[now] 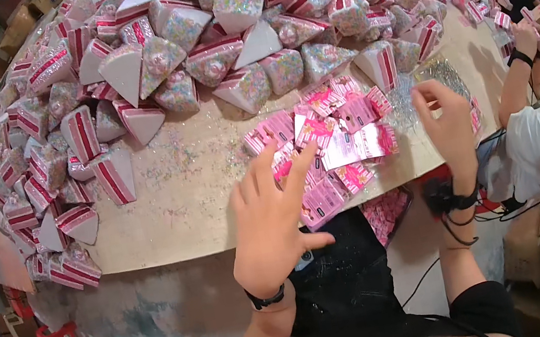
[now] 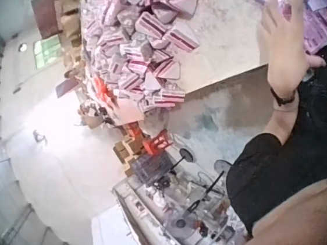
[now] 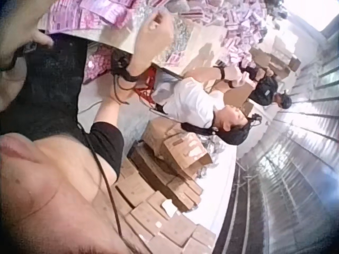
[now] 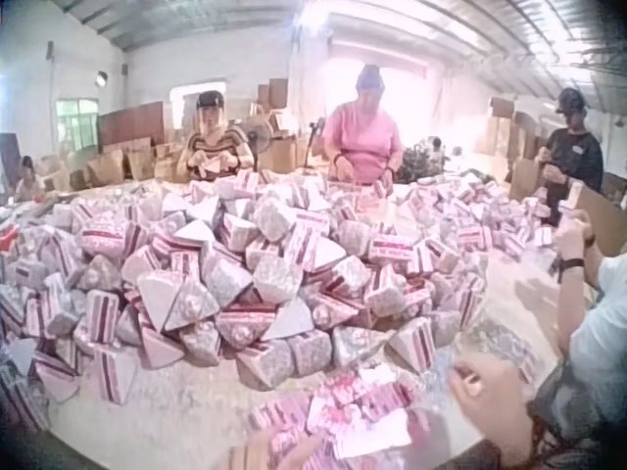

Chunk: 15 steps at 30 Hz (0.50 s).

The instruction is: Packaging triangular glittery sponge or foam products into plastic bags and attaching labels/headers.

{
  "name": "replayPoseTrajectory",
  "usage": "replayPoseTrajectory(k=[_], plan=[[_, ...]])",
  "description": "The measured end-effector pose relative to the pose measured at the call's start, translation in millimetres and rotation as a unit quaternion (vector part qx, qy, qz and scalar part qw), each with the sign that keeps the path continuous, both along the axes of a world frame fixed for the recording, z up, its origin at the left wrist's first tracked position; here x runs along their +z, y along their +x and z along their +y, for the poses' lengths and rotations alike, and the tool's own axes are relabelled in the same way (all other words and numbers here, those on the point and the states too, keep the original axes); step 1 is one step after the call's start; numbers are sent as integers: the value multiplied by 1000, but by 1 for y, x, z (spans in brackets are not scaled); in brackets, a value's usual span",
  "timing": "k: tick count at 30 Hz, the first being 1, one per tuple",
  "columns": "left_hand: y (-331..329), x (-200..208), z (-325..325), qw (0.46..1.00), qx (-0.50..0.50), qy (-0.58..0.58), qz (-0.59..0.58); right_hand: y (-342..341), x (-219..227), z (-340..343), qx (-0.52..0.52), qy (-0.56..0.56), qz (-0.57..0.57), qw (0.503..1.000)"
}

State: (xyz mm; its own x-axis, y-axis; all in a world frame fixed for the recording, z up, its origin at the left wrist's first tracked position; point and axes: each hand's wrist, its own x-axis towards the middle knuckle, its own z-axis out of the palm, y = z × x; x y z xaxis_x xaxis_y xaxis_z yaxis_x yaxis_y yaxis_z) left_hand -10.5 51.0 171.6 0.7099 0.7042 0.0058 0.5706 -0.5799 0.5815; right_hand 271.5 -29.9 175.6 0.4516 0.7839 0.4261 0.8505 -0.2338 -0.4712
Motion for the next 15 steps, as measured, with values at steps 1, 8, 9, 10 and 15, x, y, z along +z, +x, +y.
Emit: replayPoseTrajectory(k=[1, 8, 9, 10, 15], plan=[[3, -2, -1, 999, 21, 19, 15, -14, 0, 0, 13, -4, -2, 1000], [7, -1, -1, 996, 36, 87, -5, -12, -10, -38, -109, -111, 25, 988], [8, -2, -2, 995, 22, 100, -19, -11, -14, -39, -104, -126, 66, 984], [10, -2, -2, 993, 9, 114, -33, -11, -17, -39, -99, -141, 107, 979], [31, -8, -8, 990, -43, 126, -53, -28, -31, -22, -53, -120, 103, 986]])
